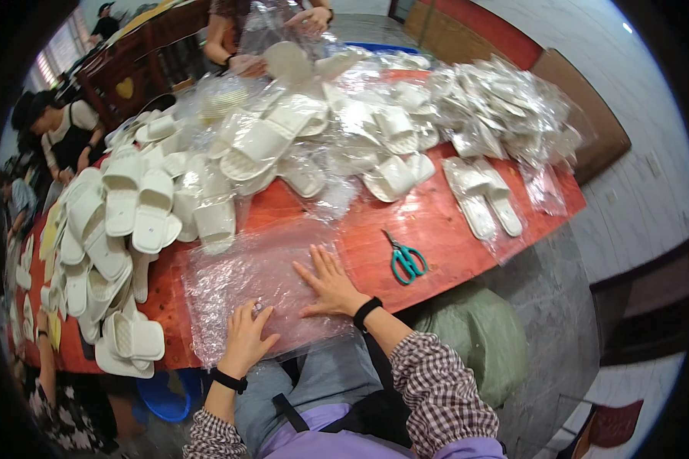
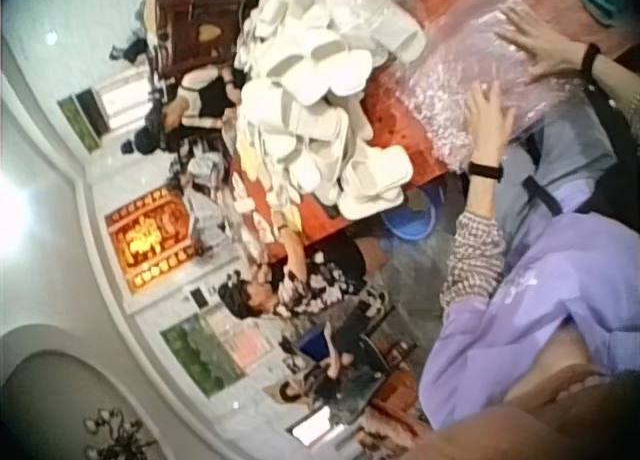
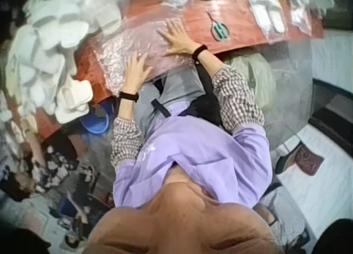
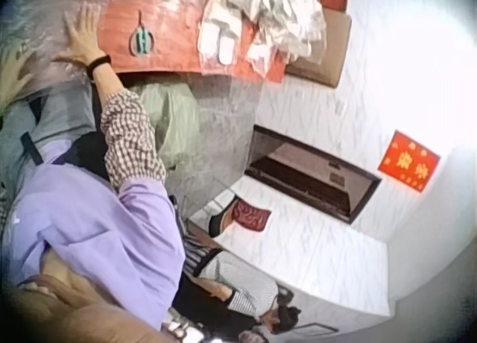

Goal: Pairing white slippers and placing them into clear plastic bags on a work table.

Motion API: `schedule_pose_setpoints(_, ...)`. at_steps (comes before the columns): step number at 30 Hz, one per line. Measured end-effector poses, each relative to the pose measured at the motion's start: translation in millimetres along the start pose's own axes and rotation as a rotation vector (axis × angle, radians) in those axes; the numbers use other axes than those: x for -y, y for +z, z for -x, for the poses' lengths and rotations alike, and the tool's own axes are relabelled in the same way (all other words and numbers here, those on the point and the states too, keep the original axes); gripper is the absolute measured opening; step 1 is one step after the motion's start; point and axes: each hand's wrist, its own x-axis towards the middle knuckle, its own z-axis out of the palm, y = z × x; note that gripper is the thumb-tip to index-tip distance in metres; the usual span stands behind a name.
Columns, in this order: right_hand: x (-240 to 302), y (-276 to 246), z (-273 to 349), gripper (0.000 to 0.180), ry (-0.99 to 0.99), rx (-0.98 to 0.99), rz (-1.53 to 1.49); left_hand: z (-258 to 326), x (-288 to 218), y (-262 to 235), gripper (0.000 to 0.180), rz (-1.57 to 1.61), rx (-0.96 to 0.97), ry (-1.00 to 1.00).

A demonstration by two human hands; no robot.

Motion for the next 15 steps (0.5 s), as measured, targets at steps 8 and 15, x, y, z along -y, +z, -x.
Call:
schedule_pose_setpoints(8, -48, -110, 36, 0.06, 0.15, -0.175, -0.686, -10, 2, 2, 0.076, -0.008, 0.077, 0.025)
schedule_pose_setpoints(15, -232, -148, 135, 0.026, 0.818, -0.854, -0.284, -12, 2, -11, 0.077, -0.006, 0.127, 0.01)
